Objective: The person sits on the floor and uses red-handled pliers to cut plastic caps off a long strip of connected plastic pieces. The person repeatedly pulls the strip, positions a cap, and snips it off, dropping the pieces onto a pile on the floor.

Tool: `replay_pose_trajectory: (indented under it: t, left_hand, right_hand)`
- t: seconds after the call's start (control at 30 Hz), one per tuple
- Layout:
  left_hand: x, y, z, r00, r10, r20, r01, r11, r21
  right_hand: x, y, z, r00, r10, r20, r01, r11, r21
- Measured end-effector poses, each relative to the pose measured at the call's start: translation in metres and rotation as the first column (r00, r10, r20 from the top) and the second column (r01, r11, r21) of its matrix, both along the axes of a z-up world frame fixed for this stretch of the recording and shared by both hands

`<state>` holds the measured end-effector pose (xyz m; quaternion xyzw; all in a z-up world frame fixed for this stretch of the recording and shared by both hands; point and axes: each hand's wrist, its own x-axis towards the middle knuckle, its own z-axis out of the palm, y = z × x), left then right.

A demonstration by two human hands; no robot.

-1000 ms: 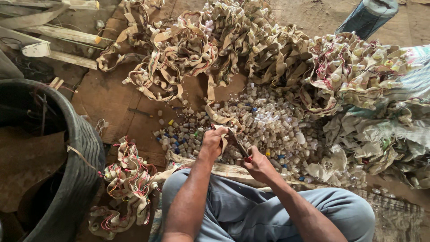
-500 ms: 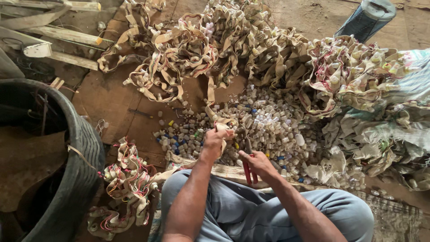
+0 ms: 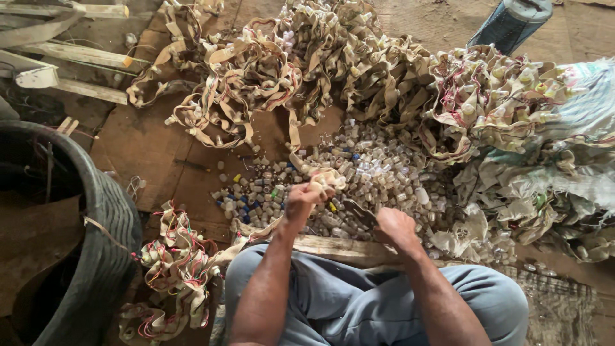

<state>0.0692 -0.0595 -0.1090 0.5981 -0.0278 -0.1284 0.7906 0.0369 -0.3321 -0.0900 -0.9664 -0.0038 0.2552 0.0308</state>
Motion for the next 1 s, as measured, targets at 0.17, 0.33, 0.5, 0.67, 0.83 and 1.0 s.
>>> replay_pose_trajectory:
  t: [0.17,0.33,0.5,0.67,0.83,1.0]
  left_hand:
    - [0.001,-0.005,-0.008,0.979,-0.072,-0.193,0.04,0.986,-0.164]
    - [-0.007,-0.023,-0.033,0.948,-0.263,0.179,0.26,0.965,0.041]
    - [-0.008,-0.026,-0.03,0.965,-0.235,-0.119,0.262,0.9,0.349]
    - [-0.012,-0.028,-0.002,0.929,-0.163,-0.332,0.114,0.98,-0.16]
    - [-0.018,-0.031,0.008,0.952,-0.007,-0.306,-0.019,0.996,-0.083]
    - [-0.021,-0.037,0.001,0.97,0.101,-0.219,-0.102,0.995,0.008]
  right_hand:
    - [0.006,0.013,-0.016,0.888,-0.224,0.401,-0.075,0.79,0.608]
    - [0.001,0.052,-0.014,0.854,-0.362,-0.374,0.431,0.088,0.898]
    - [0.002,0.046,0.011,0.899,-0.438,-0.026,0.158,0.268,0.95]
    - [0.0,0.051,0.021,0.955,-0.297,0.008,0.118,0.403,0.908]
    - [-0.006,0.059,0.019,0.893,-0.27,0.359,-0.209,0.457,0.864]
    - [-0.006,0.061,0.004,0.867,-0.351,0.353,-0.279,0.244,0.929]
